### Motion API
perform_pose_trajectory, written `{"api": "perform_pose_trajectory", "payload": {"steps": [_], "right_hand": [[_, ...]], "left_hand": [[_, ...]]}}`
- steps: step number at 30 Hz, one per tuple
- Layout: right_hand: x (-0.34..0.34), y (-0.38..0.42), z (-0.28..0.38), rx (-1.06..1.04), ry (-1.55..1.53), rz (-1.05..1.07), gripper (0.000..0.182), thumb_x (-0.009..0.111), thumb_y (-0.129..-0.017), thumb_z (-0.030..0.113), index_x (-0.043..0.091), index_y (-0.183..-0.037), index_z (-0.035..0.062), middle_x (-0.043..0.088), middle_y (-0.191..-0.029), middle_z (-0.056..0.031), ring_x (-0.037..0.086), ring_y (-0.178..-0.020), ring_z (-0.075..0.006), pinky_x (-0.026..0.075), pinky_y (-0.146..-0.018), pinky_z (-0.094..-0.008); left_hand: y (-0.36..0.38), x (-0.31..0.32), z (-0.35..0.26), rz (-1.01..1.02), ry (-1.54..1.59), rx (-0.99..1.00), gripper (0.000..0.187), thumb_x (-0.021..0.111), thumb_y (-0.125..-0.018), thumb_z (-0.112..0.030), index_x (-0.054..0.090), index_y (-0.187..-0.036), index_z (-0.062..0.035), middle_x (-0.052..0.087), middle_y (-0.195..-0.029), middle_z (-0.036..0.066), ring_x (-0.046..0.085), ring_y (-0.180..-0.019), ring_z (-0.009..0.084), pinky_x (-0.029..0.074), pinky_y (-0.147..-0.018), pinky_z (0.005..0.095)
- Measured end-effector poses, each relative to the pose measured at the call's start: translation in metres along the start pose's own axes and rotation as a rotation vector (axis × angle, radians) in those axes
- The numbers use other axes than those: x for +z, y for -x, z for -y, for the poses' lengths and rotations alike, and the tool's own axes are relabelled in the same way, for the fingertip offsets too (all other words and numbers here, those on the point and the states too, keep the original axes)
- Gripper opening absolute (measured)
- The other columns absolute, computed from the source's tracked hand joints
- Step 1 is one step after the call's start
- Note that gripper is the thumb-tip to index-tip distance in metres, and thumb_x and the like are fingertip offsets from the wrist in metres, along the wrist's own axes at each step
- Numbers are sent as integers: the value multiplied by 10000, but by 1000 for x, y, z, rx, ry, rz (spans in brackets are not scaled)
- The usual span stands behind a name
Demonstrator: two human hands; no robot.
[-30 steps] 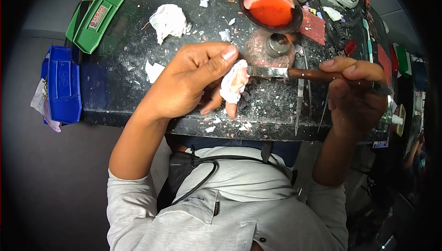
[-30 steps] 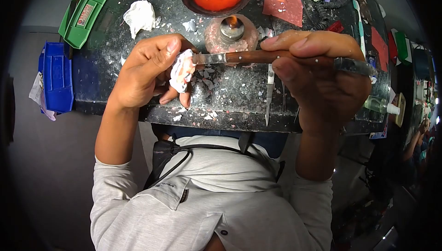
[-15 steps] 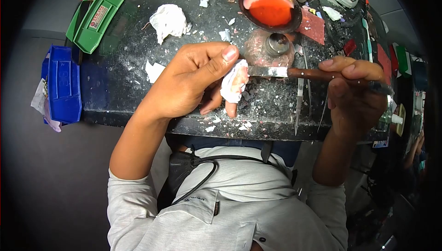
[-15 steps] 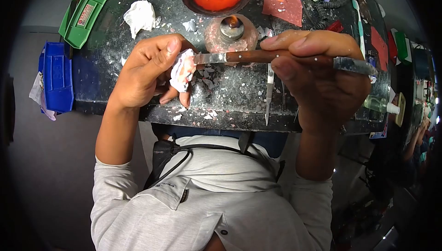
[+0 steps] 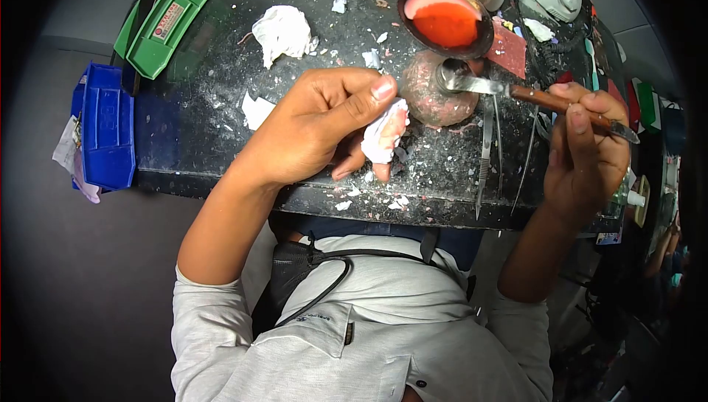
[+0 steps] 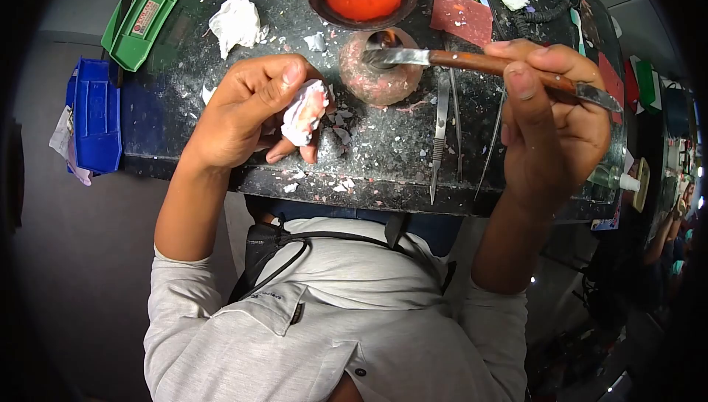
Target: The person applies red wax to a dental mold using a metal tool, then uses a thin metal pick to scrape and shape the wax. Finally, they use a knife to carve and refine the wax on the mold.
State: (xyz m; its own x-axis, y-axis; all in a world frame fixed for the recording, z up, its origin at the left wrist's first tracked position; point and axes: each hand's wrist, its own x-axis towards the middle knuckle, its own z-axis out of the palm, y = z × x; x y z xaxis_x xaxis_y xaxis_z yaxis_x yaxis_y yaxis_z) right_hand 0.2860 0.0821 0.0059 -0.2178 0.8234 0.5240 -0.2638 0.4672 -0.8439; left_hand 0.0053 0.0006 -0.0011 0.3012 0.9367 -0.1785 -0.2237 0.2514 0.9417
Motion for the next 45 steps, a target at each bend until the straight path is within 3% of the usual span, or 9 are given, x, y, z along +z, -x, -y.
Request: {"api": "perform_pose_trajectory", "payload": {"steps": [4,19,22,25,27,31,34,36,45], "right_hand": [[6,2,1,33,-33,92,204,674,-914,4,573,-1090,-13,691,-1035,-308,456,-490,-38,362,-423,-167],[24,7,5,153,-37,117,243,757,-873,39,580,-1039,22,718,-984,-267,540,-550,-39,402,-432,-148],[23,7,4,110,-46,205,235,754,-872,28,583,-1033,23,719,-979,-265,542,-552,-40,407,-438,-149],[25,8,7,161,-37,157,237,752,-873,19,581,-1037,21,719,-984,-264,540,-552,-43,411,-448,-152],[23,8,4,131,-71,201,234,742,-874,4,578,-1041,19,718,-993,-262,541,-554,-43,414,-457,-154],[24,8,4,121,-71,203,236,738,-876,0,577,-1047,18,718,-1000,-261,543,-556,-42,415,-462,-155],[24,8,5,121,-66,188,225,732,-877,-7,579,-1040,16,716,-1004,-261,544,-560,-43,418,-465,-156],[23,8,4,103,-53,225,221,739,-874,0,583,-1029,17,716,-1002,-265,545,-562,-41,419,-464,-156],[23,7,7,139,-68,170,223,734,-872,-10,580,-1033,12,710,-1008,-280,560,-578,-50,424,-470,-151]], "left_hand": [[0,3,4,-69,27,38,379,507,-1064,-316,626,-924,16,695,-723,125,519,-411,86,365,-383,204],[2,2,-3,-9,30,23,331,545,-1048,-290,592,-987,31,709,-798,138,597,-461,97,420,-401,208],[1,2,-3,-27,11,32,318,549,-1047,-278,593,-992,32,701,-822,124,619,-483,104,435,-412,206],[0,-1,-2,52,37,13,309,553,-1045,-269,594,-995,33,693,-842,116,642,-515,112,443,-417,203],[0,4,3,-32,-31,98,367,519,-1049,-368,578,-1064,-6,677,-820,88,612,-439,121,334,-336,168],[0,3,4,-36,-30,98,361,515,-1050,-370,578,-1058,-14,677,-849,97,622,-449,125,338,-337,167],[0,0,3,37,-33,77,356,512,-1051,-370,576,-1051,-19,664,-871,95,668,-505,149,349,-337,169],[0,3,3,-37,64,65,300,564,-1039,-263,590,-1008,34,698,-827,124,690,-600,140,443,-411,202],[-1,-1,7,11,-23,95,356,498,-1057,-352,574,-1054,-4,655,-849,95,731,-635,208,409,-352,189]]}}
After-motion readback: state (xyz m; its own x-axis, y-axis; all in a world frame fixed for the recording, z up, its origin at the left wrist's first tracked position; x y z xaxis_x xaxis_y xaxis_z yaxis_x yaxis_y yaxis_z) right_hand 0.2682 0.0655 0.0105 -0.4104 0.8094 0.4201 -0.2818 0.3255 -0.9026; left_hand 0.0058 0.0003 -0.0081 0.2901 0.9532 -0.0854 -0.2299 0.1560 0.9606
